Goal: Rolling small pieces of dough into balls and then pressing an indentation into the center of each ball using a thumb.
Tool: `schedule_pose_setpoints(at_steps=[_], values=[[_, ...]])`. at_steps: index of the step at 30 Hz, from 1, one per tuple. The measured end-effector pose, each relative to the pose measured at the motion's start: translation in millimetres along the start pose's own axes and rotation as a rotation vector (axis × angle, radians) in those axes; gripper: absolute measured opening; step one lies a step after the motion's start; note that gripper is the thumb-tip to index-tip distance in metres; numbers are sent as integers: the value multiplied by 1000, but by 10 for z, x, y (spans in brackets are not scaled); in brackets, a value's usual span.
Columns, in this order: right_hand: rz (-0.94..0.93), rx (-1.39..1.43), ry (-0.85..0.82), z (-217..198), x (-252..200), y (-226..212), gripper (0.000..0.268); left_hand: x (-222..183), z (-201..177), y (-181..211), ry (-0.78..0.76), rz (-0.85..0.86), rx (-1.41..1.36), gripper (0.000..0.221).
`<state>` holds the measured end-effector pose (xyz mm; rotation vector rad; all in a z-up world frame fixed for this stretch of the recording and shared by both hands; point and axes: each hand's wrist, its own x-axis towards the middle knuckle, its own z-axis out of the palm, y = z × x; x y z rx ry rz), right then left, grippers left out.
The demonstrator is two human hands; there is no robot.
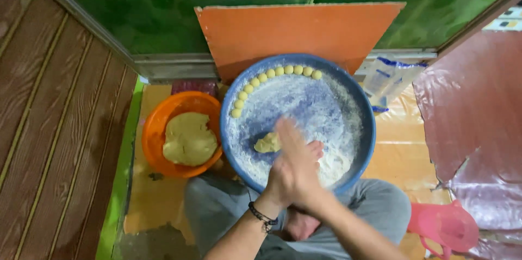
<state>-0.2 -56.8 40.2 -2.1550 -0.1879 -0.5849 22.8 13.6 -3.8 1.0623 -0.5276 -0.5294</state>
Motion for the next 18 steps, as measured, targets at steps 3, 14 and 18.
schedule_pose_setpoints(at_steps=[3,14,18], values=[[42,-101,-250,-19,-147,-30,95,161,-124,140,191,-263,-714,77],[3,-191,-61,-161,45,48,58,38,-25,172,241,-427,-797,58],[-144,14,26,92,-151,-155,61,4,-236,-415,-438,-115,-682,98]])
